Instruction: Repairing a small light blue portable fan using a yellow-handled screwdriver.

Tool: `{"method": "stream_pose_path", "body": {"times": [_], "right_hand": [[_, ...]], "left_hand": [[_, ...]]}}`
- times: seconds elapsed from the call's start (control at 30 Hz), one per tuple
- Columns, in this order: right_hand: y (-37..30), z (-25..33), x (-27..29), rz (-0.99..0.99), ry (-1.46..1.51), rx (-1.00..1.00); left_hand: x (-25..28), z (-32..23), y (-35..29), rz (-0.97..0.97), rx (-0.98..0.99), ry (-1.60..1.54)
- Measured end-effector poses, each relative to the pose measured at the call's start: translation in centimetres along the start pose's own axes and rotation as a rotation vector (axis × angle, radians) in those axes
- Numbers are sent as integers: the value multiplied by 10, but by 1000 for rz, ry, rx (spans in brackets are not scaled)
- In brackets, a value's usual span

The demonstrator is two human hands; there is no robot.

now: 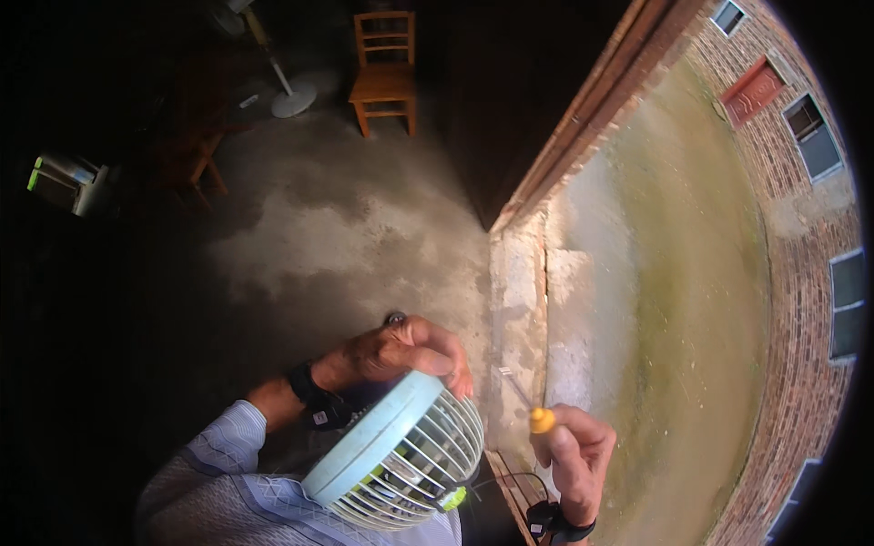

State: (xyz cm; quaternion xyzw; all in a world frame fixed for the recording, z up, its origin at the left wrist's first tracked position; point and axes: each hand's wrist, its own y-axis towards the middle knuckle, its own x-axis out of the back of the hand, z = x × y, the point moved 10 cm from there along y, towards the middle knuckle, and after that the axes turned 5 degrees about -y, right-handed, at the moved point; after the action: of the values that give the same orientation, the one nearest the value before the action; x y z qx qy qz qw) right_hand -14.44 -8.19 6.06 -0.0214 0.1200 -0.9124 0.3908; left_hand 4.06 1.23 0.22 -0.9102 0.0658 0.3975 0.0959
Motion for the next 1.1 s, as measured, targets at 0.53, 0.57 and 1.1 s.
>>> {"method": "stream_pose_path", "body": {"times": [0.53,0.57,1.1], "right_hand": [[66,49,-83,322,-375,451],[70,38,-77,390,-329,475],[142,67,-227,904,-531,540]], "left_hand": [[-22,-37,-33,-223,-266,229],[-25,-26,-29,-250,-302,229],[55,-38,-106,-846,-857,232]]}}
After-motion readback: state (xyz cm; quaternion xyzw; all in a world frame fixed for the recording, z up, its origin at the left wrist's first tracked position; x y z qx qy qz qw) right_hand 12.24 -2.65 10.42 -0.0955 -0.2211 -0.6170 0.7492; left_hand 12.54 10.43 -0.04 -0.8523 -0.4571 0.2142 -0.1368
